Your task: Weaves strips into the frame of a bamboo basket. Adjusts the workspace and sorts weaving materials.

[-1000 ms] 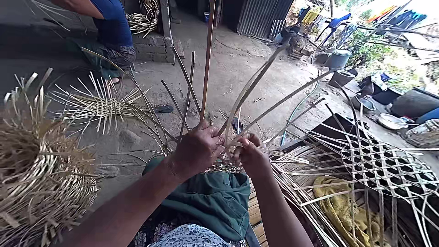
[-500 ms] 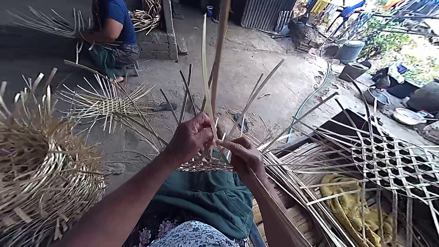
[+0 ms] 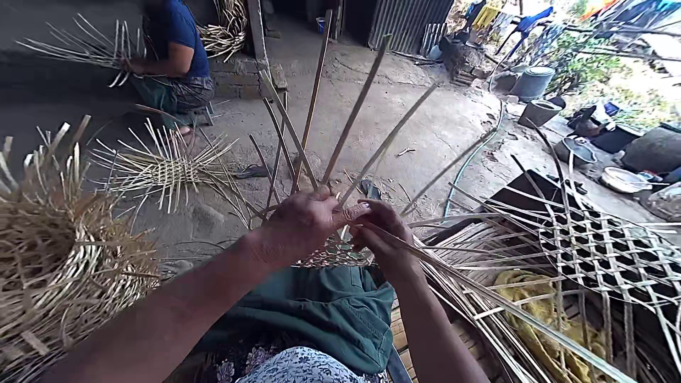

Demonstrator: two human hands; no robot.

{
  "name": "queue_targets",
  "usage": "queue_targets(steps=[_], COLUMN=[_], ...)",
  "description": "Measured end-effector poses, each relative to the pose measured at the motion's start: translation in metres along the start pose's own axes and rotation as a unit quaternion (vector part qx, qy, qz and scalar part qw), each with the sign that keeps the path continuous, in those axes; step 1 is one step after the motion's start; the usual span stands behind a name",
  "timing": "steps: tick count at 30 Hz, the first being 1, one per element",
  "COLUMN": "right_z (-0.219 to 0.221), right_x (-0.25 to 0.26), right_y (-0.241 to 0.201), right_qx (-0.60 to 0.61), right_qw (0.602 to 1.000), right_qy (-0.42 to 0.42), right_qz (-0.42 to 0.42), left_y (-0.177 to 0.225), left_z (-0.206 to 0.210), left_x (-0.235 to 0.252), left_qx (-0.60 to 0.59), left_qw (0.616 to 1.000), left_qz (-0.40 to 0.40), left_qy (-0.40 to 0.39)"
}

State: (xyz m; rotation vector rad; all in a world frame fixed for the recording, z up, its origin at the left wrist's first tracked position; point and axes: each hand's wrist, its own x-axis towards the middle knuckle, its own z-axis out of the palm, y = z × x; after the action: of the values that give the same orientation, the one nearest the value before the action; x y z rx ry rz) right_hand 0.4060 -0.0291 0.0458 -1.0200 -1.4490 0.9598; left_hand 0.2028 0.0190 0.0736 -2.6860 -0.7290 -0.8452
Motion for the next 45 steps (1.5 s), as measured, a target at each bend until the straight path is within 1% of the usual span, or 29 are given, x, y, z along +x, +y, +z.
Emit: queue_targets(steps=[1, 2, 4, 6, 8, 10, 12, 13, 15, 16, 17, 18, 19, 20, 22, 24, 26, 28, 31, 32, 33, 35, 37, 38, 40, 42, 43, 44, 45], right_z=[-0.003, -0.006, -0.008, -0.007, -0.008, -0.01, -0.01, -0.01, -0.012, -0.015, -0.018, -0.022, -0.026, -0.028, -0.034, -0.035, -0.032, -0.026, -0.015, -0.014, -0.015, -0.022, -0.031, -0.035, -0.036, -0.034, -0.035, -0.036, -0.037], right_x=[0.004, 0.008, 0.017, 0.026, 0.033, 0.035, 0.034, 0.034, 0.038, 0.041, 0.044, 0.046, 0.046, 0.046, 0.043, 0.039, 0.035, 0.03, 0.023, 0.023, 0.023, 0.023, 0.023, 0.023, 0.022, 0.022, 0.023, 0.025, 0.028], right_y=[-0.003, -0.009, -0.025, -0.04, -0.054, -0.065, -0.068, -0.064, -0.049, -0.038, -0.029, -0.022, -0.016, -0.01, -0.001, 0.002, -0.004, -0.015, -0.031, -0.035, -0.038, -0.048, -0.057, -0.057, -0.056, -0.057, -0.057, -0.059, -0.061], right_qx=[-0.065, -0.167, -0.347, -0.428, -0.448, -0.443, -0.422, -0.408, -0.362, -0.317, -0.262, -0.204, -0.154, -0.124, -0.103, -0.127, -0.192, -0.291, -0.485, -0.531, -0.558, -0.565, -0.536, -0.514, -0.489, -0.474, -0.464, -0.45, -0.435], right_qw=[0.998, 0.985, 0.934, 0.896, 0.88, 0.883, 0.9, 0.91, 0.932, 0.946, 0.961, 0.974, 0.984, 0.988, 0.989, 0.982, 0.967, 0.94, 0.854, 0.828, 0.812, 0.809, 0.829, 0.842, 0.858, 0.869, 0.873, 0.879, 0.883], right_qy=[0.012, 0.033, 0.068, 0.098, 0.106, 0.091, 0.06, 0.035, -0.035, -0.064, -0.08, -0.087, -0.09, -0.092, -0.1, -0.106, -0.11, -0.097, -0.055, -0.05, -0.055, -0.085, -0.128, -0.141, -0.149, -0.144, -0.146, -0.149, -0.152], right_qz=[-0.015, -0.029, -0.042, -0.07, -0.112, -0.126, -0.095, -0.069, 0.005, 0.034, 0.046, 0.043, 0.028, 0.003, -0.047, -0.092, -0.126, -0.148, -0.179, -0.174, -0.162, -0.135, -0.097, -0.081, -0.045, -0.007, 0.018, 0.049, 0.087], left_y=[-0.006, -0.011, -0.013, -0.005, 0.006, 0.012, 0.009, 0.004, -0.009, -0.014, -0.018, -0.02, -0.02, -0.018, -0.011, -0.003, 0.002, 0.007, 0.013, 0.015, 0.017, 0.018, 0.013, 0.01, 0.003, 0.002, 0.002, 0.003, 0.004], left_z=[-0.006, -0.013, -0.026, -0.036, -0.037, -0.033, -0.026, -0.019, 0.0, 0.008, 0.014, 0.019, 0.022, 0.024, 0.026, 0.03, 0.032, 0.029, 0.025, 0.024, 0.023, 0.019, 0.011, 0.005, -0.005, -0.006, -0.004, -0.002, 0.003], left_x=[0.006, 0.012, 0.022, 0.03, 0.034, 0.029, 0.017, 0.009, -0.005, -0.01, -0.013, -0.015, -0.015, -0.014, -0.01, -0.007, -0.004, -0.001, 0.0, -0.001, -0.003, -0.006, -0.008, -0.007, -0.005, -0.002, -0.002, -0.003, -0.005], left_qx=[0.002, 0.006, 0.022, 0.037, 0.024, -0.035, -0.154, -0.223, -0.34, -0.38, -0.394, -0.384, -0.347, -0.285, -0.133, -0.027, 0.028, 0.047, 0.052, 0.05, 0.042, -0.023, -0.161, -0.248, -0.409, -0.5, -0.525, -0.538, -0.534], left_qw=[1.0, 1.0, 0.998, 0.994, 0.988, 0.983, 0.967, 0.951, 0.904, 0.88, 0.867, 0.868, 0.885, 0.912, 0.963, 0.978, 0.979, 0.98, 0.984, 0.985, 0.986, 0.984, 0.962, 0.934, 0.852, 0.792, 0.779, 0.778, 0.788], left_qz=[-0.01, -0.024, -0.042, -0.048, -0.057, -0.085, -0.139, -0.175, -0.247, -0.276, -0.295, -0.302, -0.295, -0.274, -0.219, -0.197, -0.195, -0.191, -0.168, -0.162, -0.16, -0.173, -0.216, -0.254, -0.324, -0.349, -0.34, -0.32, -0.298], left_qy=[0.0, 0.01, 0.051, 0.095, 0.139, 0.161, 0.148, 0.125, 0.078, 0.068, 0.072, 0.085, 0.098, 0.106, 0.089, 0.062, 0.047, 0.026, 0.02, 0.021, 0.023, 0.025, 0.042, 0.042, 0.025, 0.024, 0.032, 0.05, 0.071])
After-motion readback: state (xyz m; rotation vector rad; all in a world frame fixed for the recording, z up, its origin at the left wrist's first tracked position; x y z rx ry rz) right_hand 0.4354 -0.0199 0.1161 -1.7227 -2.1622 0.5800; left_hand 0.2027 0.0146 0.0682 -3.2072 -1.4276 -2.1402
